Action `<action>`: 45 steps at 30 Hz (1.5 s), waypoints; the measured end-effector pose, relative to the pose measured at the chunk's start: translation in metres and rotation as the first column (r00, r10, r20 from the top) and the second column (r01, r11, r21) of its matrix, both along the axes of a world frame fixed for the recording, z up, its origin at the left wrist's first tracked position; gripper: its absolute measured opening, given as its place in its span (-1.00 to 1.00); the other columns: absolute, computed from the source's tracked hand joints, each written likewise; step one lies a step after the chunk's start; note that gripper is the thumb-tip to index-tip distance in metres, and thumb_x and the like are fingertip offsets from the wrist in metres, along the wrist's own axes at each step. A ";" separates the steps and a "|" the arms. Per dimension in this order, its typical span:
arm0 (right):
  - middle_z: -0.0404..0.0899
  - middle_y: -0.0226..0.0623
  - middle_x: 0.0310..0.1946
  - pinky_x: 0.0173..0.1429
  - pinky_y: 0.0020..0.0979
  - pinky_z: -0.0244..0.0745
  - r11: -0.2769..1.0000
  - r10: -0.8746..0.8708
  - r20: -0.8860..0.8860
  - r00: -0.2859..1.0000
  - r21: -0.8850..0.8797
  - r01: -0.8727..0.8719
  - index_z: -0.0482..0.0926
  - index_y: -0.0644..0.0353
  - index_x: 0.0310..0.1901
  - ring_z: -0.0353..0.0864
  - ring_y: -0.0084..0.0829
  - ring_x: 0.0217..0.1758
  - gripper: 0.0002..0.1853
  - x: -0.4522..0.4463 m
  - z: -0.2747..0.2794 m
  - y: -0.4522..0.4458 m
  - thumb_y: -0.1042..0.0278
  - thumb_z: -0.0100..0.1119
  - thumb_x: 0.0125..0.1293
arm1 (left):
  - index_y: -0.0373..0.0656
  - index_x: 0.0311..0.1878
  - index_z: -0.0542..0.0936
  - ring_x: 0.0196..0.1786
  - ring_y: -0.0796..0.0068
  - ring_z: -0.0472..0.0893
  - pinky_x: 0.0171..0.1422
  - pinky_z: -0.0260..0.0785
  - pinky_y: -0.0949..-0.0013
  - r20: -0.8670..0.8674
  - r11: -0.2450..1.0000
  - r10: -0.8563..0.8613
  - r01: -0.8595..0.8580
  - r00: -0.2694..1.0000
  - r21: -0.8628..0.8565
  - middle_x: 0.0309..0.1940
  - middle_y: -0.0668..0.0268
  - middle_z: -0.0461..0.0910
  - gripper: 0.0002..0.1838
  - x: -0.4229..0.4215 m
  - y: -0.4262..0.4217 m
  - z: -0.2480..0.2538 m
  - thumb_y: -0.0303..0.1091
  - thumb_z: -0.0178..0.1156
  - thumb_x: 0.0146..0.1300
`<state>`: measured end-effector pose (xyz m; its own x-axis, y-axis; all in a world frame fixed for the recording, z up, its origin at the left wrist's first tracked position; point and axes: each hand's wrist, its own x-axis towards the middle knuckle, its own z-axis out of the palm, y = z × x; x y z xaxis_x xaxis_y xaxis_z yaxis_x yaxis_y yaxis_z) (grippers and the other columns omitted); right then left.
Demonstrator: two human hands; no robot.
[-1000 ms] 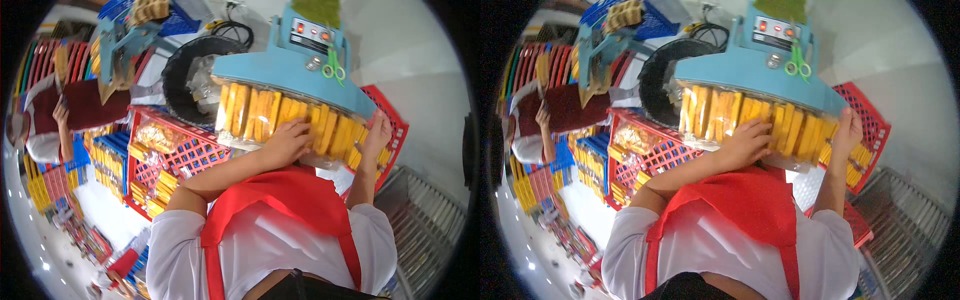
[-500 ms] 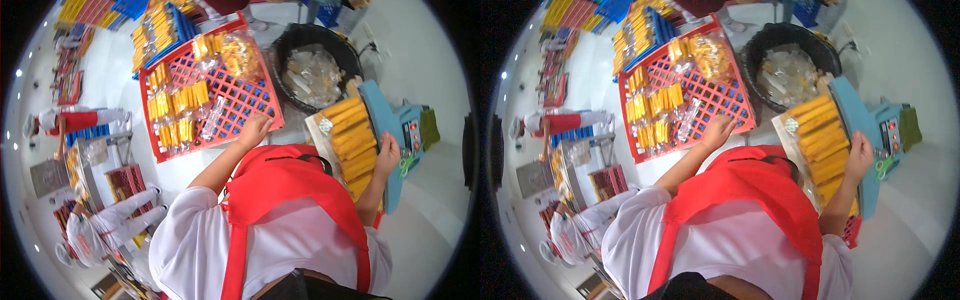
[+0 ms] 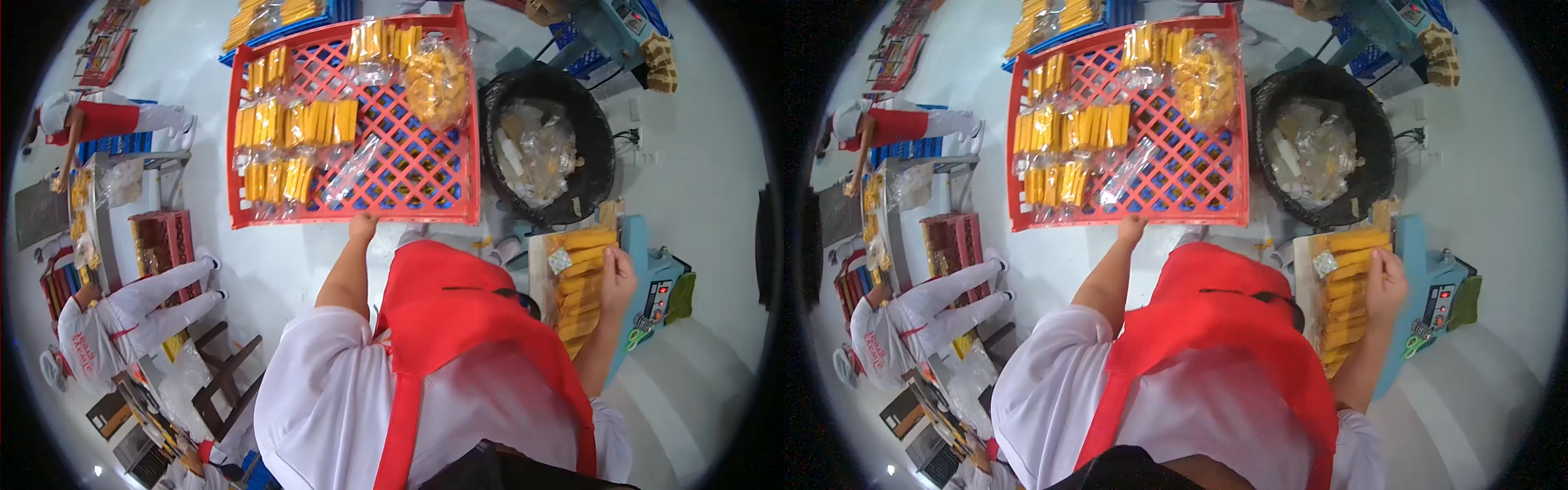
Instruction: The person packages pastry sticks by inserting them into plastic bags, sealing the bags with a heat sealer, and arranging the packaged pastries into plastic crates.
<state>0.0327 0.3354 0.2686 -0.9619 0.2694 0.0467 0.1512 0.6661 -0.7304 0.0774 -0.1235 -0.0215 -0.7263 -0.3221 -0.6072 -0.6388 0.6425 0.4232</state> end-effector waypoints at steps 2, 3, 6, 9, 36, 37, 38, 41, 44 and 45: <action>0.49 -0.23 -0.41 -0.19 -0.54 0.33 0.993 0.093 0.052 0.994 0.068 -0.096 0.49 0.41 -0.32 0.46 -0.47 -0.32 -0.85 -0.008 0.005 -0.015 0.47 0.05 0.15 | -0.24 -0.37 0.55 -0.24 0.08 0.53 -0.17 0.32 0.15 0.017 0.988 0.150 -0.150 0.989 0.021 -0.41 0.02 0.54 -0.67 -0.008 -0.004 -0.008 -0.13 0.01 0.05; 0.49 -0.23 -0.41 -0.19 -0.54 0.33 0.992 0.100 0.050 0.994 0.074 -0.104 0.49 0.41 -0.32 0.46 -0.47 -0.32 -0.85 -0.013 0.007 -0.021 0.47 0.05 0.15 | -0.24 -0.37 0.55 -0.24 0.08 0.53 -0.17 0.32 0.15 0.016 0.987 0.158 -0.158 0.987 0.028 -0.41 0.02 0.54 -0.67 -0.013 -0.011 -0.026 -0.13 0.01 0.05; 0.50 -0.20 -0.40 -0.20 -0.52 0.34 0.977 0.171 0.068 0.983 0.116 -0.178 0.49 0.41 -0.33 0.47 -0.46 -0.31 -0.87 -0.017 0.004 -0.030 0.51 0.03 0.14 | -0.27 -0.32 0.49 -0.34 0.16 0.53 -0.27 0.32 0.21 -0.202 0.878 0.478 -0.469 0.855 0.094 -0.40 0.05 0.53 -0.76 -0.034 -0.016 -0.061 -0.33 -0.08 0.06; 0.50 -0.19 -0.40 -0.21 -0.52 0.34 0.982 0.111 0.146 0.983 0.136 -0.131 0.49 0.41 -0.33 0.47 -0.44 -0.31 -0.87 -0.014 0.004 -0.034 0.52 0.04 0.13 | -0.24 -0.39 0.45 -0.46 0.35 0.46 -0.36 0.30 0.26 -0.249 0.779 0.627 -0.592 0.738 0.206 -0.51 0.21 0.48 -0.86 -0.072 -0.016 -0.031 -0.41 -0.05 0.02; 0.47 -0.33 -0.23 -0.16 -0.53 0.37 0.414 0.489 0.136 0.862 -0.906 -0.092 0.38 0.24 -0.05 0.43 -0.54 -0.25 -0.69 -0.098 -0.027 -0.166 0.25 -0.03 0.24 | -0.15 -0.44 0.55 -0.36 0.38 0.49 -0.26 0.30 0.37 -0.639 0.895 -0.328 0.445 0.696 0.025 -0.48 0.30 0.51 -0.89 -0.116 -0.054 0.388 -0.34 0.21 -0.02; 0.43 -0.30 -0.14 -0.11 -0.47 0.38 0.264 0.571 0.154 0.806 -0.964 -0.003 0.34 0.21 0.00 0.42 -0.50 -0.16 -0.63 -0.099 -0.036 -0.176 0.19 -0.03 0.24 | -0.15 -0.44 0.55 -0.36 0.38 0.49 -0.26 0.30 0.37 -0.642 0.897 -0.339 0.442 0.688 0.001 -0.48 0.30 0.51 -0.89 -0.112 -0.049 0.410 -0.34 0.21 -0.02; 0.39 -0.28 -0.05 -0.05 -0.41 0.38 0.121 0.653 0.154 0.742 -0.988 0.099 0.29 0.19 0.06 0.41 -0.45 -0.06 -0.58 -0.100 -0.041 -0.184 0.14 -0.03 0.23 | -0.18 -0.44 0.53 -0.39 0.47 0.46 -0.29 0.30 0.41 -0.730 0.818 -0.416 0.574 0.543 -0.038 -0.49 0.35 0.46 -0.90 -0.112 -0.045 0.430 -0.37 0.20 0.01; 0.31 -0.24 0.06 0.05 -0.30 0.35 -0.385 0.798 -0.146 0.585 -0.871 0.307 0.22 0.16 0.13 0.34 -0.38 0.10 -0.48 -0.075 -0.009 -0.220 0.07 0.00 0.20 | -0.24 -0.46 0.50 -0.37 0.60 0.41 -0.31 0.26 0.49 -0.811 0.695 -0.449 0.717 0.374 -0.055 -0.51 0.39 0.41 -0.90 -0.114 -0.028 0.467 -0.42 0.18 0.05; 0.28 -0.23 0.10 0.13 -0.26 0.29 -0.512 0.749 -0.354 0.560 -0.846 0.150 0.15 0.18 0.17 0.27 -0.35 0.18 -0.40 -0.054 -0.003 -0.222 0.06 0.02 0.17 | -0.27 -0.47 0.49 -0.39 0.63 0.38 -0.29 0.25 0.52 -0.862 0.715 -0.371 0.699 0.345 -0.028 -0.51 0.41 0.40 -0.91 -0.120 -0.005 0.474 -0.46 0.16 0.07; 0.28 -0.23 0.10 0.13 -0.26 0.29 -0.501 0.741 -0.336 0.582 -0.854 0.144 0.15 0.18 0.17 0.27 -0.35 0.18 -0.40 -0.054 -0.002 -0.220 0.06 0.02 0.17 | -0.25 -0.26 0.50 -0.18 0.55 0.41 -0.18 0.29 0.50 -0.843 0.710 -0.355 0.703 0.404 0.038 -0.28 0.32 0.44 -0.86 -0.123 -0.002 0.472 -0.48 0.12 0.08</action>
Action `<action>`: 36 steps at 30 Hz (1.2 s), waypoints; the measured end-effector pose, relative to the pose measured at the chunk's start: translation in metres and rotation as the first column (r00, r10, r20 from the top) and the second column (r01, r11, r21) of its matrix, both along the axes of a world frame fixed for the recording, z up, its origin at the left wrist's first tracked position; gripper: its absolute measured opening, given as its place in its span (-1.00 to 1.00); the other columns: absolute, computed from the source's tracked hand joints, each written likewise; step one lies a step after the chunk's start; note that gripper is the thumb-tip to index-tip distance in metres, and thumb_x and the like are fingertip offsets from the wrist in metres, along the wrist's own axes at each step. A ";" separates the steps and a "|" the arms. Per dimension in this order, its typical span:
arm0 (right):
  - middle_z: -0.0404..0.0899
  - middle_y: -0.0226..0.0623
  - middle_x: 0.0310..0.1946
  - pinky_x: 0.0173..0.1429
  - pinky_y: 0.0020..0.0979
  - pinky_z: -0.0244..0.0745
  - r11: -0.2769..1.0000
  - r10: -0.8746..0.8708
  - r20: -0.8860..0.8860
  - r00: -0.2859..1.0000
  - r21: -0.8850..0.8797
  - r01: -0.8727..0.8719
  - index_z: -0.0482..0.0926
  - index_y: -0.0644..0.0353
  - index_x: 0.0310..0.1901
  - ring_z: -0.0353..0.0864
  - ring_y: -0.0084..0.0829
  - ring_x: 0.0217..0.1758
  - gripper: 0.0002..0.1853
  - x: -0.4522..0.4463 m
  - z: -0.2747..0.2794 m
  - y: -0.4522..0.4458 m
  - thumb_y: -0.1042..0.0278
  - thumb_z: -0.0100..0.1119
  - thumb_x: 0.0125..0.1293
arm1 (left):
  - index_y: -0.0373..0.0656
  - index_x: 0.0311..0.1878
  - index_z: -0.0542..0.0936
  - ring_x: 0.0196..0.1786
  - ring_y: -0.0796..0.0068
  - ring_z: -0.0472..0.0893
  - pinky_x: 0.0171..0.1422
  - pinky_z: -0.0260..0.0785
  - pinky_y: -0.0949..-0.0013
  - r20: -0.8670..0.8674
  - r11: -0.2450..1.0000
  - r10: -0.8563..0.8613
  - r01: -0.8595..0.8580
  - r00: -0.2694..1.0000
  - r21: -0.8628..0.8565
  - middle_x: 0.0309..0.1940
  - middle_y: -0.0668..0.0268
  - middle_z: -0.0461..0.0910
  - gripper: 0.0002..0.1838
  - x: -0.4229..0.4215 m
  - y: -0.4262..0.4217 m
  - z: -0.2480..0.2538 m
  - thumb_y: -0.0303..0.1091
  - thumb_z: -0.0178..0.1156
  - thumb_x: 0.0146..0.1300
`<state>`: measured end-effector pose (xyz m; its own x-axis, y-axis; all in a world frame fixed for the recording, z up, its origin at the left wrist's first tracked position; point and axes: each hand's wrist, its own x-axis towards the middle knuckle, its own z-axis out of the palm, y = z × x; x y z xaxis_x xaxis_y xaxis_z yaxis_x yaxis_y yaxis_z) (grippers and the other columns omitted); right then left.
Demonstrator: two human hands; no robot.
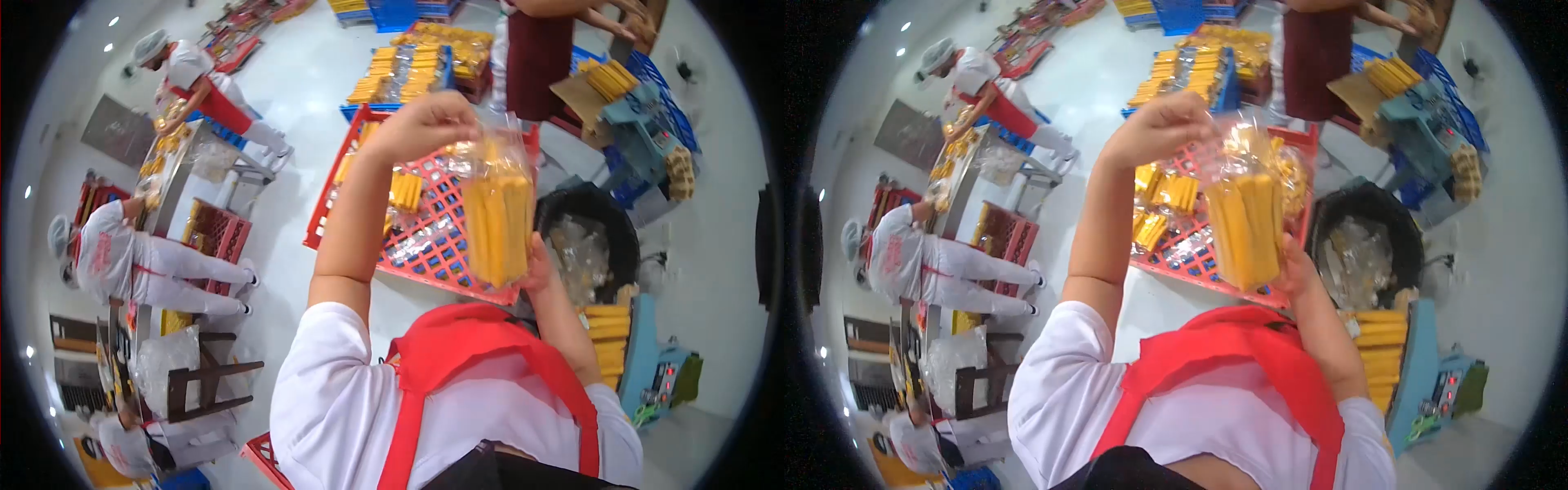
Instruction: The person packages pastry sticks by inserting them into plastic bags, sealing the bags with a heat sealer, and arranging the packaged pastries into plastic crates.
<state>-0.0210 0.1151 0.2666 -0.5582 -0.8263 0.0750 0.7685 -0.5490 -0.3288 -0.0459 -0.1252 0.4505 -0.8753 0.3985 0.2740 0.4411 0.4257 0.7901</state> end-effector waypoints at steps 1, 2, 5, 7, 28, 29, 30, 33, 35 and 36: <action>0.28 -0.25 0.10 0.15 -0.29 0.27 1.000 -0.024 -0.120 0.992 0.000 0.024 0.13 0.21 0.18 0.28 -0.36 0.17 -0.39 -0.005 0.004 0.016 0.12 0.05 0.16 | -0.21 -0.09 0.41 -0.03 0.46 0.35 -0.08 0.27 0.45 -0.122 0.972 0.141 -0.114 0.982 0.203 -0.14 0.26 0.38 -0.73 -0.006 0.027 -0.013 -0.48 0.08 0.10; 0.28 -0.26 0.10 0.16 -0.31 0.25 1.000 -0.009 -0.247 0.969 -0.012 0.007 0.11 0.23 0.19 0.28 -0.37 0.16 -0.39 -0.015 0.009 0.019 0.17 0.07 0.16 | -0.17 0.08 0.32 0.12 0.38 0.28 0.02 0.26 0.41 -0.200 0.887 0.333 -0.234 0.922 0.399 0.01 0.19 0.33 -0.59 -0.004 0.044 -0.021 -0.48 0.03 0.12; 0.28 -0.28 0.09 0.17 -0.37 0.22 0.935 -0.301 -0.385 0.872 0.060 0.350 0.13 0.28 0.17 0.27 -0.43 0.16 -0.39 -0.015 0.060 0.029 0.29 0.12 0.12 | -0.11 0.29 -0.13 0.21 0.31 0.19 0.22 0.09 0.30 0.359 0.559 0.146 -0.376 0.922 0.739 0.16 0.14 0.15 -0.25 0.008 0.084 -0.043 -0.41 0.07 0.10; 0.28 -0.28 0.09 0.17 -0.37 0.22 0.849 -0.353 -0.561 0.749 0.145 0.508 0.13 0.29 0.17 0.27 -0.45 0.16 -0.39 -0.017 0.081 0.039 0.33 0.13 0.11 | -0.12 0.30 -0.21 0.19 0.33 0.22 0.22 0.08 0.33 0.425 0.559 -0.114 -0.296 0.898 0.775 0.20 0.15 0.10 -0.12 0.001 0.095 -0.078 -0.42 0.16 0.03; 0.34 -0.30 -0.04 -0.04 -0.21 0.47 0.668 -0.618 -0.323 0.717 0.265 0.695 0.09 0.15 0.14 0.45 -0.37 -0.03 -0.51 0.021 0.065 0.048 0.12 -0.11 0.26 | -0.14 0.31 -0.23 0.27 0.37 0.13 0.28 0.00 0.35 0.147 0.404 -0.497 0.078 0.856 0.911 0.23 0.20 0.06 -0.08 -0.015 0.145 -0.100 -0.48 0.18 0.00; 0.34 -0.30 -0.04 -0.04 -0.21 0.47 0.670 -0.614 -0.324 0.720 0.268 0.692 0.09 0.15 0.14 0.45 -0.37 -0.03 -0.51 0.020 0.065 0.048 0.12 -0.11 0.26 | -0.14 0.31 -0.23 0.27 0.37 0.13 0.28 0.00 0.35 0.147 0.402 -0.494 0.076 0.857 0.912 0.23 0.20 0.06 -0.08 -0.015 0.144 -0.099 -0.48 0.18 0.00; 0.32 -0.30 -0.03 -0.04 -0.20 0.47 0.663 -0.611 -0.341 0.714 0.273 0.697 0.08 0.15 0.13 0.44 -0.36 -0.02 -0.52 0.020 0.065 0.047 0.13 -0.10 0.26 | -0.15 0.31 -0.21 0.26 0.37 0.14 0.28 0.00 0.36 0.146 0.408 -0.498 0.082 0.854 0.909 0.23 0.21 0.07 -0.08 -0.014 0.143 -0.099 -0.48 0.19 -0.01; 0.31 -0.30 -0.02 -0.02 -0.22 0.46 0.640 -0.634 -0.341 0.694 0.272 0.719 0.08 0.17 0.12 0.41 -0.38 0.01 -0.53 0.024 0.074 0.043 0.19 -0.08 0.25 | -0.15 0.30 -0.16 0.24 0.38 0.18 0.27 0.02 0.37 0.159 0.439 -0.488 0.084 0.859 0.895 0.21 0.22 0.11 -0.12 -0.011 0.141 -0.096 -0.48 0.19 0.00; 0.30 -0.30 -0.02 -0.01 -0.24 0.45 0.623 -0.660 -0.326 0.677 0.266 0.736 0.08 0.18 0.11 0.39 -0.40 0.02 -0.54 0.021 0.071 0.043 0.24 -0.05 0.25 | -0.15 0.30 -0.13 0.23 0.39 0.20 0.26 0.03 0.37 0.169 0.464 -0.472 0.080 0.865 0.882 0.20 0.22 0.13 -0.15 -0.012 0.140 -0.095 -0.49 0.18 0.02; 0.29 -0.29 -0.01 -0.03 -0.20 0.45 0.527 -0.693 -0.398 0.601 0.288 0.800 0.08 0.16 0.10 0.39 -0.37 0.02 -0.54 0.017 0.061 0.044 0.25 -0.04 0.23 | -0.15 0.30 -0.11 0.22 0.41 0.21 0.25 0.04 0.38 0.209 0.552 -0.428 0.071 0.879 0.831 0.20 0.23 0.14 -0.21 -0.012 0.139 -0.095 -0.46 0.13 0.07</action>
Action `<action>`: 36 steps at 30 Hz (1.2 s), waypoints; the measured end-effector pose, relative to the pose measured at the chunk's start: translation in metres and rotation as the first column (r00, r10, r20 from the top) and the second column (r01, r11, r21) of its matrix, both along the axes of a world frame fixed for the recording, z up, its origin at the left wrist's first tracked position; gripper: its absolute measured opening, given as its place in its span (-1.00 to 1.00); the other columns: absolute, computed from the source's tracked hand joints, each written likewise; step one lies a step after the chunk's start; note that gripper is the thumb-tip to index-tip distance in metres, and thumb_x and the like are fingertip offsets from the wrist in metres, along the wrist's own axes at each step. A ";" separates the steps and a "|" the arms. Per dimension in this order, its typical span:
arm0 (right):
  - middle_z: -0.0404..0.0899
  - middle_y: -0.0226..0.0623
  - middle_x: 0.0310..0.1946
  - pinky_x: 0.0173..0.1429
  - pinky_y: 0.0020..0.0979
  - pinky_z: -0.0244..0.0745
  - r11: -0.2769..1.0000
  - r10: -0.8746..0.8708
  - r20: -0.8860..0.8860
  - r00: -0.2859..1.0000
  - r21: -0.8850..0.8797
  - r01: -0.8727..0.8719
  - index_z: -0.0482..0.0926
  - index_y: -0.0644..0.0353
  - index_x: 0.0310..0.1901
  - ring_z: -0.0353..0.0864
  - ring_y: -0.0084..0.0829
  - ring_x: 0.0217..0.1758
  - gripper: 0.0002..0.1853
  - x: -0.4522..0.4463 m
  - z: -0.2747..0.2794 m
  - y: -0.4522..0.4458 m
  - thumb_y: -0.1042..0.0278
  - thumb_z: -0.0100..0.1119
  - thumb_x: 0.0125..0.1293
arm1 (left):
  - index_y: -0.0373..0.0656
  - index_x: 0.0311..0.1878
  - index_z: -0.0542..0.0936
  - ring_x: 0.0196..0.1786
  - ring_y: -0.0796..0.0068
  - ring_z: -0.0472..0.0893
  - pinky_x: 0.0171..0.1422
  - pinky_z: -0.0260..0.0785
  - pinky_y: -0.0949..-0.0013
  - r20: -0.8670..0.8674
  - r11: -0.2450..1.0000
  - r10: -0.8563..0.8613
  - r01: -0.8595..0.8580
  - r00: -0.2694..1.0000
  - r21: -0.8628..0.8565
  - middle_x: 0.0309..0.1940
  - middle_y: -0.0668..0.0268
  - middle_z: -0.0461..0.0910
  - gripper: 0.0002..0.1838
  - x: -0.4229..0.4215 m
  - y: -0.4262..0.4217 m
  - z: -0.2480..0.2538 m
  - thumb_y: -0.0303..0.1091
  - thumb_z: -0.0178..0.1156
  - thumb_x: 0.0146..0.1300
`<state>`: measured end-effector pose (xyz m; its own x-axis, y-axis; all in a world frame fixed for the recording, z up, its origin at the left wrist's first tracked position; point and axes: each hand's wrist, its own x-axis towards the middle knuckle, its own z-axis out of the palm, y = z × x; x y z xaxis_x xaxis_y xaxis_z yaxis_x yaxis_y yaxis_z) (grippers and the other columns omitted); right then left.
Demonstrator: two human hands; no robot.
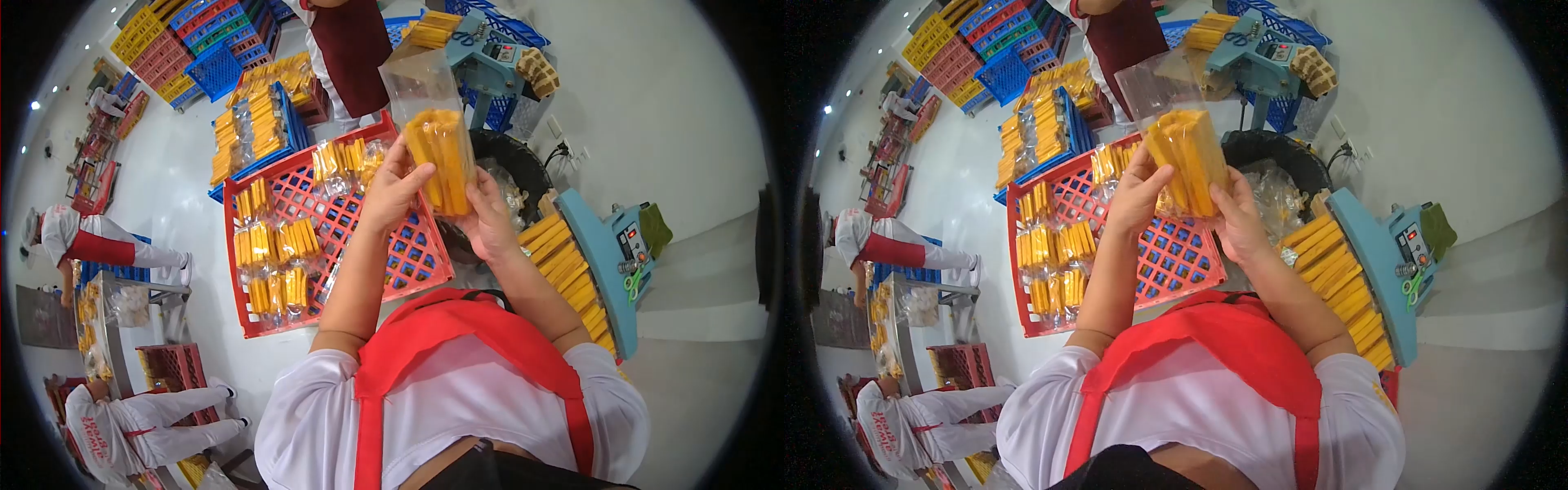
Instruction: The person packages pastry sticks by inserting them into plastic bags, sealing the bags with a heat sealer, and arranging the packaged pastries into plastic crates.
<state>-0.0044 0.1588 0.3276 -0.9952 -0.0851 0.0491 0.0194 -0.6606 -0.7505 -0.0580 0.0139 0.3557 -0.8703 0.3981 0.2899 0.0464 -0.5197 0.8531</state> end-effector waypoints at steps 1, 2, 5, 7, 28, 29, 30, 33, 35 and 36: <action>0.28 -0.28 0.00 -0.04 -0.15 0.45 0.992 -0.094 -0.032 0.995 0.077 0.096 0.08 0.14 0.09 0.38 -0.34 0.03 -0.54 -0.004 -0.006 0.001 0.25 -0.02 0.22 | -0.14 0.30 -0.09 0.21 0.43 0.21 0.24 0.05 0.38 -0.007 0.995 0.029 -0.030 1.000 -0.100 0.19 0.24 0.15 -0.28 0.000 0.000 0.000 -0.43 0.07 0.13; 0.28 -0.28 0.00 -0.04 -0.15 0.45 0.993 -0.091 -0.027 0.995 0.078 0.093 0.08 0.14 0.09 0.38 -0.34 0.03 -0.54 -0.005 -0.003 0.001 0.25 -0.02 0.22 | -0.14 0.30 -0.09 0.21 0.43 0.21 0.24 0.05 0.38 -0.001 0.995 0.033 -0.033 0.999 -0.099 0.19 0.24 0.15 -0.28 0.000 -0.001 0.000 -0.43 0.07 0.13; 0.26 -0.25 0.00 -0.04 -0.12 0.46 0.989 -0.108 -0.009 0.994 0.098 0.109 0.06 0.17 0.08 0.38 -0.32 0.03 -0.55 -0.007 0.001 0.002 0.32 -0.03 0.22 | -0.15 0.30 -0.08 0.20 0.49 0.21 0.22 0.07 0.43 0.168 0.998 0.018 -0.007 0.986 -0.066 0.17 0.25 0.18 -0.38 0.001 0.001 -0.002 -0.38 -0.06 0.23; 0.27 -0.24 -0.01 -0.05 -0.13 0.47 0.992 -0.113 -0.003 0.994 0.062 0.113 0.09 0.18 0.05 0.37 -0.33 0.03 -0.59 -0.009 -0.004 0.003 0.38 -0.02 0.21 | -0.21 0.28 -0.07 0.18 0.46 0.24 0.20 0.10 0.31 0.153 0.997 0.035 -0.046 0.988 0.068 0.17 0.33 0.19 -0.39 0.002 0.002 -0.003 -0.15 -0.15 0.28; 0.33 -0.32 0.00 0.07 -0.43 0.33 0.946 -0.018 -0.240 0.971 0.310 0.094 0.17 0.19 0.10 0.37 -0.46 0.04 -0.38 -0.011 0.002 -0.003 0.53 0.24 -0.02 | -0.31 0.25 -0.03 0.16 0.12 0.25 0.22 0.08 0.24 -0.645 0.729 0.192 -0.548 0.740 -0.411 0.15 -0.02 0.14 -0.03 0.017 0.010 0.021 -0.28 0.34 -0.19; 0.33 -0.32 0.00 0.07 -0.43 0.33 0.946 -0.013 -0.240 0.971 0.311 0.090 0.17 0.19 0.10 0.37 -0.46 0.04 -0.38 -0.012 0.002 -0.003 0.53 0.24 -0.02 | -0.30 0.26 -0.06 0.22 0.02 0.15 0.27 -0.01 0.20 -0.587 0.766 0.149 -0.468 0.796 -0.440 0.19 -0.08 0.07 0.04 0.015 0.010 0.022 -0.15 0.36 -0.22; 0.33 -0.32 0.00 0.06 -0.43 0.34 0.948 -0.012 -0.244 0.970 0.305 0.088 0.18 0.19 0.10 0.38 -0.45 0.03 -0.39 -0.012 0.000 -0.002 0.54 0.23 -0.01 | -0.30 0.26 -0.06 0.22 0.02 0.15 0.27 -0.01 0.20 -0.587 0.765 0.154 -0.472 0.795 -0.439 0.19 -0.08 0.07 0.04 0.016 0.007 0.024 -0.15 0.36 -0.22; 0.33 -0.33 0.00 0.07 -0.42 0.33 0.972 0.046 -0.200 0.979 0.235 0.002 0.21 0.18 0.09 0.37 -0.45 0.03 -0.42 -0.016 -0.005 0.007 0.56 0.20 0.00 | -0.27 0.29 -0.10 0.31 0.28 0.04 0.31 -0.11 0.34 -0.509 0.743 0.073 -0.388 0.858 -0.546 0.25 0.09 0.01 0.03 0.026 0.001 0.027 -0.33 0.37 -0.20; 0.32 -0.34 0.00 0.08 -0.42 0.32 0.984 0.097 -0.159 0.983 0.166 -0.070 0.22 0.17 0.09 0.36 -0.45 0.05 -0.43 -0.016 -0.007 0.009 0.57 0.19 0.00 | -0.24 0.30 -0.10 0.31 0.26 0.03 0.32 -0.12 0.33 -0.615 0.670 0.147 -0.536 0.774 -0.515 0.27 0.09 -0.01 0.05 0.027 0.002 0.011 -0.33 0.38 -0.22; 0.31 -0.35 0.02 0.10 -0.40 0.29 0.994 0.056 -0.183 0.982 0.104 -0.038 0.20 0.16 0.11 0.34 -0.44 0.06 -0.42 -0.017 -0.005 0.007 0.51 0.19 0.03 | -0.24 0.30 -0.10 0.31 0.26 0.03 0.32 -0.12 0.33 -0.616 0.672 0.146 -0.534 0.774 -0.512 0.27 0.09 -0.01 0.05 0.026 0.001 0.001 -0.33 0.38 -0.22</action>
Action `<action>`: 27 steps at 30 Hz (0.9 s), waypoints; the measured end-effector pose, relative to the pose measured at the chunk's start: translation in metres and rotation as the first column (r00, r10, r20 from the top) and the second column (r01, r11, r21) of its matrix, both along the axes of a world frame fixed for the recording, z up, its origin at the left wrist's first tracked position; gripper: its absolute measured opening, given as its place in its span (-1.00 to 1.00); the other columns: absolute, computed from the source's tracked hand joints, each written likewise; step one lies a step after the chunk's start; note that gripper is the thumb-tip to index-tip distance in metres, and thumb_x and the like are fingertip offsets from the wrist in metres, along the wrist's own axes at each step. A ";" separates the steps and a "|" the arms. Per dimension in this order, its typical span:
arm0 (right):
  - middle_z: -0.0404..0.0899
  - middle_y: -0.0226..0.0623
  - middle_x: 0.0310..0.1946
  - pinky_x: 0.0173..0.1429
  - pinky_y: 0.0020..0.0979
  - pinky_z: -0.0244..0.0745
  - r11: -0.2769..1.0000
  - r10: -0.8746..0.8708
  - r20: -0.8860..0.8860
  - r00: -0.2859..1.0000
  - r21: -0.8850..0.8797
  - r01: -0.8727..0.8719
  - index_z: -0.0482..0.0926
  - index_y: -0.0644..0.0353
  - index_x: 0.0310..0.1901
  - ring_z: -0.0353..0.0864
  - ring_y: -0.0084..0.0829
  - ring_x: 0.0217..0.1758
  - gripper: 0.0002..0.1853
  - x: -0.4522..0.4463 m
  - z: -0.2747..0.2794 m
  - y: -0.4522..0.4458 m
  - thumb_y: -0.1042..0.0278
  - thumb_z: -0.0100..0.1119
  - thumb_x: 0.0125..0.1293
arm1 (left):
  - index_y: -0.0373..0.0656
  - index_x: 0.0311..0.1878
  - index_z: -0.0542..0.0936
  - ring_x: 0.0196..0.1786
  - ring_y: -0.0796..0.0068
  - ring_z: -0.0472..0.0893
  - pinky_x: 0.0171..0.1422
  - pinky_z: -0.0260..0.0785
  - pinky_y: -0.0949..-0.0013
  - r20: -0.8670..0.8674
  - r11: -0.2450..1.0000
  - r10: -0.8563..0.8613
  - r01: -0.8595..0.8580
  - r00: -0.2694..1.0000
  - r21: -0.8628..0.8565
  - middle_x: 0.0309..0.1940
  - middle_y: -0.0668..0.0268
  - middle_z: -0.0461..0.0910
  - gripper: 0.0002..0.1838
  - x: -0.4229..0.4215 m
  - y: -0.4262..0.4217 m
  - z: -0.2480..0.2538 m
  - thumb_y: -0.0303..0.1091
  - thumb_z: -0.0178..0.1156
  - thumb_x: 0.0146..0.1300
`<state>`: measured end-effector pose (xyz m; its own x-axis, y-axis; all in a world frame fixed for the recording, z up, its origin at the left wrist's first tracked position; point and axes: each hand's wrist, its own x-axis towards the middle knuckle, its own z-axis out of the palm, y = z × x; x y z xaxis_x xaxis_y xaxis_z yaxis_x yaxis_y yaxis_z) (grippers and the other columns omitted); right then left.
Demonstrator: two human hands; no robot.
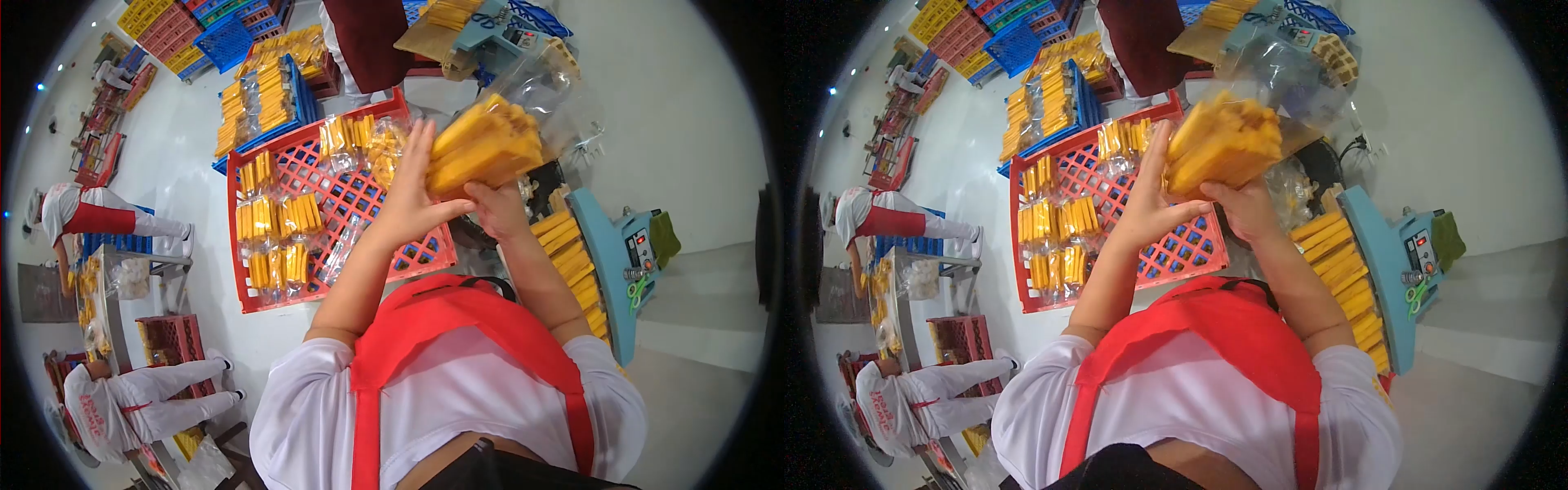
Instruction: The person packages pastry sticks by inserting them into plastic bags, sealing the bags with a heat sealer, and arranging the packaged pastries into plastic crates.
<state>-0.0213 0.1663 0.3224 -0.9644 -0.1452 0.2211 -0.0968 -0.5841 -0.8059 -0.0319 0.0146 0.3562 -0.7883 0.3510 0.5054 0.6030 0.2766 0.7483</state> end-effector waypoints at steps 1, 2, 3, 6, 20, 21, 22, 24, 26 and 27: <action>0.30 -0.37 0.03 0.12 -0.37 0.27 0.997 -0.031 -0.020 0.999 -0.064 0.030 0.17 0.14 0.13 0.33 -0.42 0.08 -0.41 -0.001 0.001 -0.001 0.45 0.18 0.05 | -0.22 0.30 -0.11 0.31 0.21 0.04 0.31 -0.09 0.30 0.074 0.997 -0.027 0.022 0.997 0.067 0.26 0.05 -0.02 0.06 -0.002 -0.003 -0.013 -0.29 0.39 -0.23; 0.30 -0.37 0.03 0.12 -0.37 0.27 0.997 -0.035 -0.019 0.999 -0.063 0.033 0.17 0.14 0.13 0.33 -0.42 0.08 -0.41 -0.001 0.001 -0.001 0.45 0.18 0.05 | -0.20 0.30 -0.11 0.30 0.16 0.05 0.31 -0.06 0.26 0.147 0.990 -0.059 0.039 0.987 0.134 0.26 0.01 -0.03 0.07 -0.002 -0.005 -0.017 -0.26 0.39 -0.23; 0.30 -0.37 0.03 0.14 -0.36 0.26 0.995 -0.003 0.033 0.999 -0.100 0.006 0.17 0.13 0.14 0.32 -0.41 0.09 -0.40 0.000 -0.001 -0.001 0.44 0.19 0.05 | -0.20 0.30 -0.11 0.30 0.16 0.05 0.31 -0.06 0.26 0.151 0.990 -0.061 0.040 0.987 0.135 0.26 0.01 -0.03 0.07 -0.001 -0.002 -0.021 -0.26 0.39 -0.23; 0.31 -0.37 0.02 0.16 -0.36 0.23 0.996 0.017 0.089 0.996 -0.093 -0.009 0.17 0.13 0.13 0.31 -0.42 0.10 -0.44 0.004 -0.007 -0.002 0.47 0.14 0.08 | -0.14 0.31 -0.15 0.25 0.26 0.13 0.28 0.02 0.28 0.340 0.755 -0.317 0.019 0.886 0.656 0.20 0.11 0.08 0.09 0.005 0.002 -0.023 -0.42 0.39 -0.24; 0.54 -0.25 -0.28 -0.14 -0.56 0.38 0.571 0.110 -0.248 0.963 0.808 0.143 0.53 0.35 -0.25 0.51 -0.50 -0.22 -0.82 0.028 0.107 0.109 0.64 0.00 0.09 | -0.11 0.29 -0.05 0.12 0.37 0.31 0.17 0.22 0.34 0.232 0.800 -0.396 0.209 0.889 0.563 0.09 0.22 0.22 0.03 0.006 -0.041 0.001 -0.67 0.31 -0.29; 0.54 -0.25 -0.26 -0.13 -0.56 0.38 0.750 0.073 -0.142 0.987 0.660 0.040 0.50 0.33 -0.17 0.52 -0.50 -0.21 -0.77 0.032 0.102 0.107 0.64 0.00 0.10 | -0.13 0.28 -0.04 0.13 0.38 0.30 0.17 0.22 0.35 0.270 0.757 -0.456 0.210 0.848 0.618 0.11 0.22 0.21 0.02 0.005 -0.038 0.000 -0.65 0.32 -0.28; 0.54 -0.25 -0.26 -0.13 -0.56 0.38 0.747 0.054 -0.146 0.988 0.662 0.057 0.50 0.33 -0.17 0.52 -0.50 -0.21 -0.77 0.033 0.097 0.106 0.64 0.00 0.10 | -0.15 0.28 -0.04 0.15 0.39 0.29 0.17 0.22 0.36 0.302 0.713 -0.515 0.205 0.803 0.671 0.13 0.22 0.20 0.01 0.003 -0.035 -0.001 -0.64 0.32 -0.27; 0.53 -0.25 -0.21 -0.08 -0.55 0.38 0.898 0.052 -0.061 0.997 0.439 -0.021 0.45 0.33 -0.09 0.50 -0.50 -0.14 -0.71 0.035 0.088 0.107 0.63 0.00 0.10 | -0.20 0.27 -0.03 0.18 0.39 0.25 0.18 0.20 0.32 0.328 0.661 -0.599 0.221 0.730 0.717 0.16 0.23 0.17 -0.07 -0.003 -0.028 -0.018 -0.52 0.32 -0.17; 0.52 -0.25 -0.19 -0.05 -0.54 0.37 0.849 0.016 -0.097 0.995 0.528 0.038 0.44 0.33 -0.08 0.49 -0.50 -0.12 -0.71 0.038 0.083 0.102 0.62 0.00 0.11 | -0.22 0.25 -0.01 0.19 0.39 0.24 0.20 0.16 0.28 0.324 0.527 -0.720 0.180 0.613 0.831 0.15 0.24 0.17 -0.14 -0.001 -0.016 -0.031 -0.39 0.29 -0.08; 0.50 -0.25 -0.16 -0.02 -0.54 0.36 0.791 -0.003 -0.131 0.991 0.607 0.083 0.43 0.33 -0.06 0.48 -0.50 -0.10 -0.70 0.041 0.082 0.101 0.61 0.00 0.11 | -0.18 0.25 0.01 0.19 0.36 0.24 0.22 0.12 0.28 0.343 0.541 -0.714 0.171 0.610 0.823 0.14 0.24 0.19 -0.19 0.001 -0.011 -0.035 -0.36 0.25 -0.03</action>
